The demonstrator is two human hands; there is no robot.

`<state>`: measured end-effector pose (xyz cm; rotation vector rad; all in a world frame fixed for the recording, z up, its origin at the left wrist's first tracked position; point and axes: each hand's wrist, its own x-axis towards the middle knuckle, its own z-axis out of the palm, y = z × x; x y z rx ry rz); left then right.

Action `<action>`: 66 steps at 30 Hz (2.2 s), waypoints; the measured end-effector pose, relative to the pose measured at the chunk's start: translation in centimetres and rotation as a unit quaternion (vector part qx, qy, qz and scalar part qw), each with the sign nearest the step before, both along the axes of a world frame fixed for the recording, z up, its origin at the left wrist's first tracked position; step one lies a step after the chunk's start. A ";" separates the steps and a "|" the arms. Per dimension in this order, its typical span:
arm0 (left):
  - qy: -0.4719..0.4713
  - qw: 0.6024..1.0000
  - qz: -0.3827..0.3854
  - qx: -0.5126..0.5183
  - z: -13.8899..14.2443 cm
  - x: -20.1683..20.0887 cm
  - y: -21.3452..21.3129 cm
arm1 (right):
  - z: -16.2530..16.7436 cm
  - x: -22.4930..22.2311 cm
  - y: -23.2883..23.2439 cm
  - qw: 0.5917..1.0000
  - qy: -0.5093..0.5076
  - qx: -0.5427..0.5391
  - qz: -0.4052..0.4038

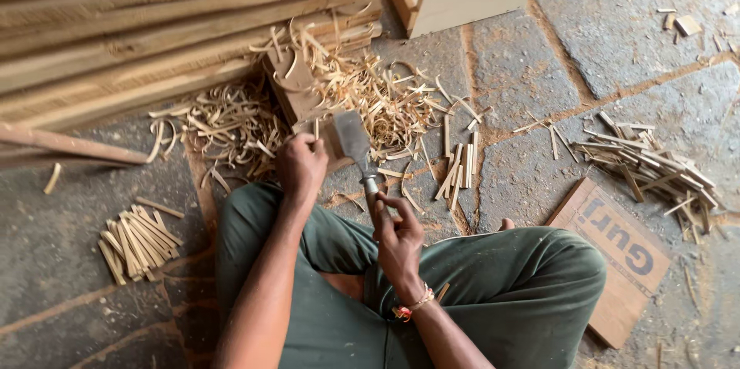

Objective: The person sits cross-legged on a stone floor and uses a chisel to carve small wooden sticks. They repeatedly hold a stick against a wooden block and strike the chisel to shave off thin strips of wood, creating a pile of shavings.

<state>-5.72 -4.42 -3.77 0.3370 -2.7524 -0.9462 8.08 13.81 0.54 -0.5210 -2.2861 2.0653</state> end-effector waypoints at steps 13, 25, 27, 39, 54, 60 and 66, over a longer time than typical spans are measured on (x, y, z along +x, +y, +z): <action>0.345 0.932 -0.086 0.077 9.8 10.5 3.3 | 0.3 0.2 -1.6 0.983 0.042 0.167 0.068; 0.394 0.908 -0.128 0.057 13.3 13.2 4.4 | 0.6 0.3 -1.5 0.976 0.051 0.180 0.110; 0.396 0.908 -0.125 0.056 13.5 13.4 4.3 | 0.5 0.3 -1.5 0.974 0.061 0.186 0.109; 0.077 0.995 0.022 0.065 9.7 7.6 3.0 | 0.9 0.5 -0.7 0.986 -0.012 0.158 0.050; -0.046 0.995 0.041 0.073 -0.6 -2.9 -0.1 | 0.8 -0.1 0.6 0.986 -0.002 0.160 0.056; -0.093 0.986 0.082 0.109 2.2 -2.0 -0.4 | 1.3 -0.4 0.7 0.986 -0.004 0.151 0.064; 0.087 0.985 -0.035 0.147 5.3 -0.3 0.3 | 4.6 -0.1 1.2 0.982 0.008 0.178 0.070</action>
